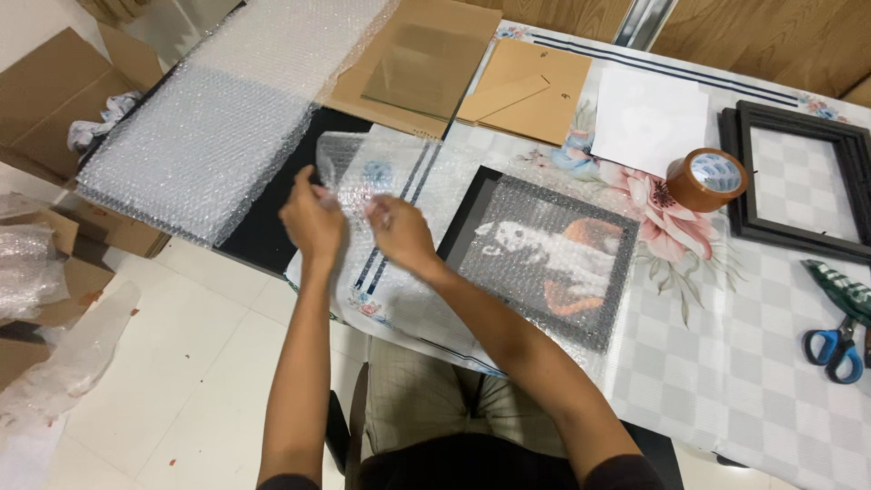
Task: The person wraps a picture frame in bubble wrap and secures it using tape and scissors.
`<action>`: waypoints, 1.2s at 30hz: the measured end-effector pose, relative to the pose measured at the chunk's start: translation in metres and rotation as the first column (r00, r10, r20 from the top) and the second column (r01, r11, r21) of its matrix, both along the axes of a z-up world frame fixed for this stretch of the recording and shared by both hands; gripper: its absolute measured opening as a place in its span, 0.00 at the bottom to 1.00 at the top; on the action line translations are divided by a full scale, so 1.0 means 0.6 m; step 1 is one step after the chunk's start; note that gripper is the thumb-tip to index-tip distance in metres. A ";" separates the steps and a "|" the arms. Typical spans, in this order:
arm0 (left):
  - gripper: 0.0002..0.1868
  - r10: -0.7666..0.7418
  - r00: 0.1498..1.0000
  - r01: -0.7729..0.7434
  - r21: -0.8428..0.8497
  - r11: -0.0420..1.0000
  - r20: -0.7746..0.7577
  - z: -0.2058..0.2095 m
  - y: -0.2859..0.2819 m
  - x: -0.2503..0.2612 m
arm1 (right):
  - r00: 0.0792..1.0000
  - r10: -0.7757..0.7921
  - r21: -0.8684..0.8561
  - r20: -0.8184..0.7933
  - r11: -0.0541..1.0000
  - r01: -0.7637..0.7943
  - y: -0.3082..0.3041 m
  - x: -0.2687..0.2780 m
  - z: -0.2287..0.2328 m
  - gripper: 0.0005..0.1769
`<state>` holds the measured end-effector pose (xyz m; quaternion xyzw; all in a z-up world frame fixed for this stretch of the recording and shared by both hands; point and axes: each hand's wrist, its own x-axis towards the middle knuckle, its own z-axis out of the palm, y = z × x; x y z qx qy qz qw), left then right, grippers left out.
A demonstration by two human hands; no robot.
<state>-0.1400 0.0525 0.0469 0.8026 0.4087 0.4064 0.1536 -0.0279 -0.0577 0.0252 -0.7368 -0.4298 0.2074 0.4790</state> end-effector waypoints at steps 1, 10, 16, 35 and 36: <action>0.33 0.001 1.000 -0.001 0.002 1.000 -0.003 0.030 -0.033 0.002 | 1.000 0.001 0.002 -0.003 1.000 -0.001 -0.010 0.000 0.035 0.23; 0.44 -0.554 0.832 0.530 -0.306 0.791 0.010 0.133 -0.239 0.046 | 0.864 -0.277 -0.009 -0.421 0.953 0.301 -0.123 0.134 0.142 0.41; 0.51 -0.885 0.331 0.873 -0.462 0.155 0.329 0.117 -0.262 0.093 | 0.841 -0.149 0.045 -0.521 0.978 0.202 -0.285 0.225 0.130 0.44; 0.23 -0.888 0.170 0.969 -0.093 0.230 -0.426 -0.017 -0.319 0.204 | 0.837 -0.534 0.004 -0.117 0.843 0.539 -0.531 0.352 -0.016 0.09; 0.24 -0.888 0.168 0.964 -0.115 0.238 -0.429 -0.018 -0.319 0.204 | 0.837 -0.546 0.003 -0.036 0.837 0.547 -0.542 0.355 -0.022 0.10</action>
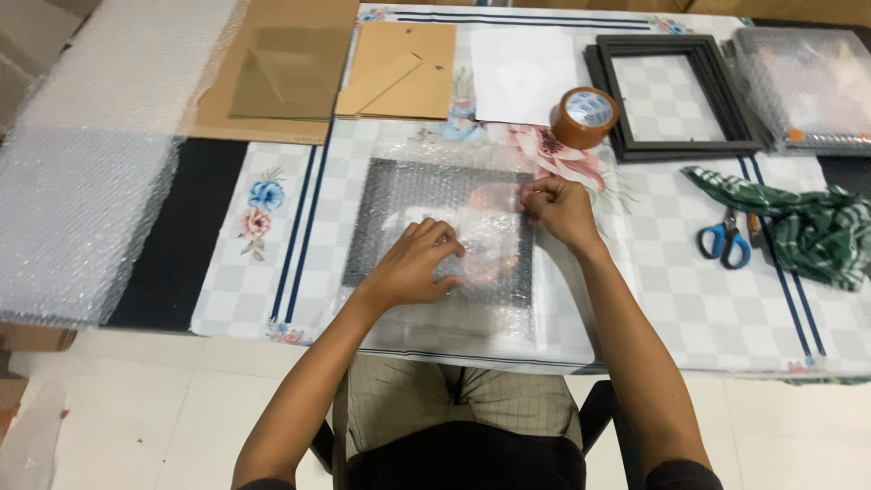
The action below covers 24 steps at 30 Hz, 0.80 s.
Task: The person wraps a picture frame in bubble wrap and secures it using tape and scissors.
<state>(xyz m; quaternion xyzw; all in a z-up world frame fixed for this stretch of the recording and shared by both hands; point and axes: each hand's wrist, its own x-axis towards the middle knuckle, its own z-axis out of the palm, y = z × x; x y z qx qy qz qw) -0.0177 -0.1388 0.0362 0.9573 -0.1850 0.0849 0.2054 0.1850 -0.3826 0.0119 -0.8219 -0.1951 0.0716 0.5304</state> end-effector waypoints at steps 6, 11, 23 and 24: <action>0.17 -0.013 0.998 0.009 -0.079 0.997 -0.055 0.030 -0.028 -0.007 | 0.985 -0.088 -0.008 0.146 0.996 0.090 -0.042 0.001 -0.030 0.12; 0.25 -0.010 0.997 0.017 -0.089 0.996 0.077 0.001 -0.077 0.035 | 0.972 0.031 -0.126 0.234 0.992 -0.002 -0.050 -0.065 0.023 0.13; 0.31 0.005 1.000 -0.005 0.097 0.995 0.001 -0.009 -0.121 0.063 | 0.953 0.048 -0.056 0.298 0.998 -0.033 -0.035 -0.079 0.019 0.15; 0.31 0.009 1.000 -0.007 0.098 0.995 -0.021 -0.005 -0.121 0.061 | 0.943 0.069 -0.160 0.324 0.987 -0.017 -0.030 -0.078 0.029 0.16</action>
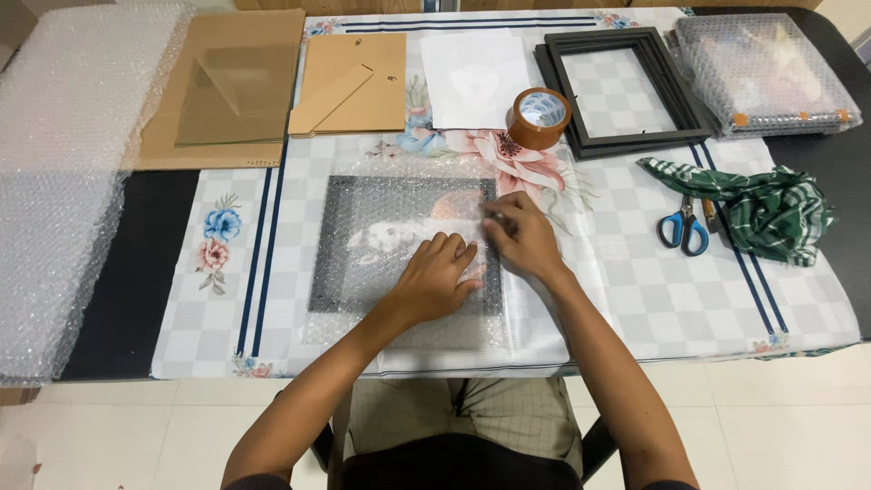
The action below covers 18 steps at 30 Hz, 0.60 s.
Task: The person wraps a picture frame in bubble wrap and secures it using tape and scissors.
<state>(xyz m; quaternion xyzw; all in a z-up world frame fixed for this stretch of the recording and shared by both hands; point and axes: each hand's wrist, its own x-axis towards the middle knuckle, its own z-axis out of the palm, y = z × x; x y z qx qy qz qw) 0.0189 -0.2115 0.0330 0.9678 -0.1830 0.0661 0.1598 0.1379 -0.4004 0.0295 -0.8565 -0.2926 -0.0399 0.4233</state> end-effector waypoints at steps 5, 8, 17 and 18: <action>0.27 0.093 0.994 -0.102 -0.176 0.979 -0.054 0.045 0.094 -0.025 | 0.999 -0.032 -0.119 -0.019 0.992 0.030 0.002 0.010 0.002 0.15; 0.31 0.280 0.959 -0.277 -0.053 0.959 0.053 0.050 0.179 -0.048 | 0.984 -0.167 -0.169 -0.056 0.973 0.156 -0.003 0.003 -0.004 0.17; 0.46 0.479 0.874 -0.477 0.048 0.878 -0.085 0.010 0.182 -0.063 | 0.956 -0.280 -0.380 -0.085 0.896 0.229 0.028 -0.059 0.021 0.36; 0.47 0.488 0.866 -0.483 0.073 0.873 -0.103 0.006 0.177 -0.059 | 0.957 -0.284 -0.378 -0.061 0.894 0.242 0.029 -0.068 0.022 0.38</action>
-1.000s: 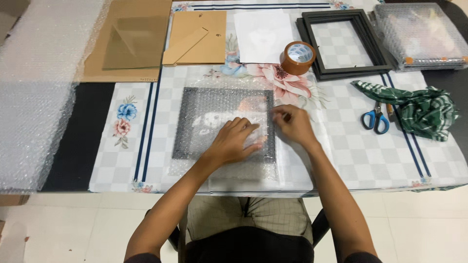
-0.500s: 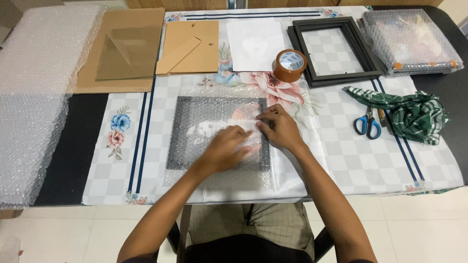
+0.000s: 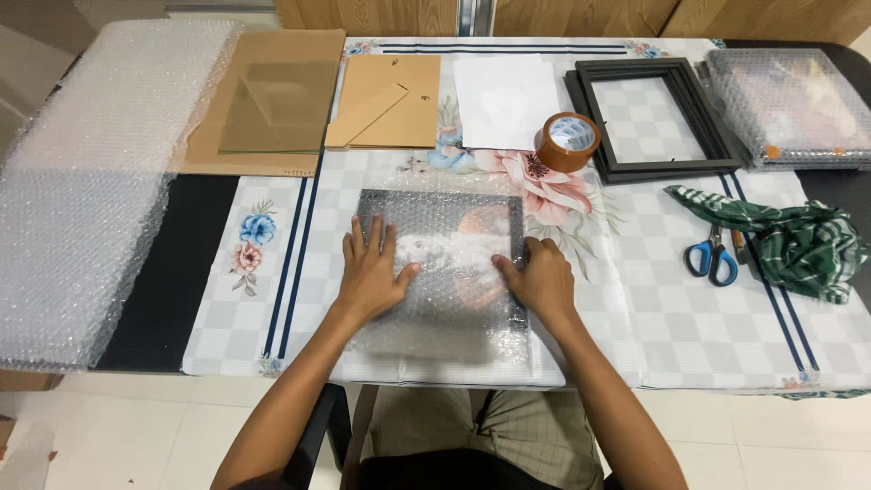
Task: The person wraps a picture frame in bubble wrap and secures it using tape and scissors.
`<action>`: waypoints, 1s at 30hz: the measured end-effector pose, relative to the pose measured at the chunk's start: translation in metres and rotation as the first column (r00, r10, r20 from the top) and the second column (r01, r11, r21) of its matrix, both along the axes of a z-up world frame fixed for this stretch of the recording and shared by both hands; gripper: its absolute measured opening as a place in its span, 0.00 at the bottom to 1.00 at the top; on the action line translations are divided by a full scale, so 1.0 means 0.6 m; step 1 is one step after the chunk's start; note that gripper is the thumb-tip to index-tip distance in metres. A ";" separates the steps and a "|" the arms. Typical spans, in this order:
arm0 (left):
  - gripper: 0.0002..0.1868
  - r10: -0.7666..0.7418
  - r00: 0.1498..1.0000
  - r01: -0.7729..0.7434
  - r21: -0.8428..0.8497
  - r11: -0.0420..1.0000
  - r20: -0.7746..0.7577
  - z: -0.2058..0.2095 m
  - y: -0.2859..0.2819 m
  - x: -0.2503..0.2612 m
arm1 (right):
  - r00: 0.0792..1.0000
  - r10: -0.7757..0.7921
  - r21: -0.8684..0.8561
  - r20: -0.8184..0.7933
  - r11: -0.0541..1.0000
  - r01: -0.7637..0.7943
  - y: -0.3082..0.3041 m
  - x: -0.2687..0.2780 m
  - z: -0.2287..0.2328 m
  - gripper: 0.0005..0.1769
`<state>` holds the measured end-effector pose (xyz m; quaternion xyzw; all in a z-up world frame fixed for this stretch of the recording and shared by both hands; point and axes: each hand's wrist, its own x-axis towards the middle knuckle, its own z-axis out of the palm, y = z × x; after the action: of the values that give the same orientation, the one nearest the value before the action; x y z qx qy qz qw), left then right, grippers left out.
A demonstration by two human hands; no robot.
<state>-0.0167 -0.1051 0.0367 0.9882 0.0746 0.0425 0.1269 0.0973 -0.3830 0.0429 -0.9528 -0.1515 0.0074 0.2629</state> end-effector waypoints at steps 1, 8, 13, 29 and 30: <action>0.47 -0.002 1.000 0.002 -0.002 1.000 0.003 0.004 -0.006 0.002 | 1.000 -0.002 -0.002 0.003 1.000 0.002 -0.004 0.005 -0.005 0.38; 0.45 -0.059 0.998 0.059 -0.055 0.997 -0.008 0.018 -0.064 0.026 | 0.999 -0.041 0.046 0.030 0.998 0.039 -0.059 0.047 -0.024 0.36; 0.46 -0.126 0.987 0.135 -0.094 0.986 0.099 0.009 -0.109 0.066 | 0.996 -0.093 0.041 -0.002 0.995 0.093 -0.089 0.071 -0.041 0.38; 0.29 -0.229 0.917 0.276 -0.106 0.955 0.325 -0.021 -0.022 0.161 | 0.887 0.353 -0.032 0.298 0.932 -0.360 -0.049 0.106 -0.024 0.36; 0.27 -0.189 0.915 0.218 -0.042 0.975 0.356 -0.028 0.001 0.159 | 0.895 0.350 0.025 0.278 0.928 -0.371 -0.052 0.100 -0.027 0.34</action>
<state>0.0789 -0.1048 0.0198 0.9613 -0.0507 0.2007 0.1818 0.1572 -0.4143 0.0269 -0.8895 -0.3597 -0.0792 0.2706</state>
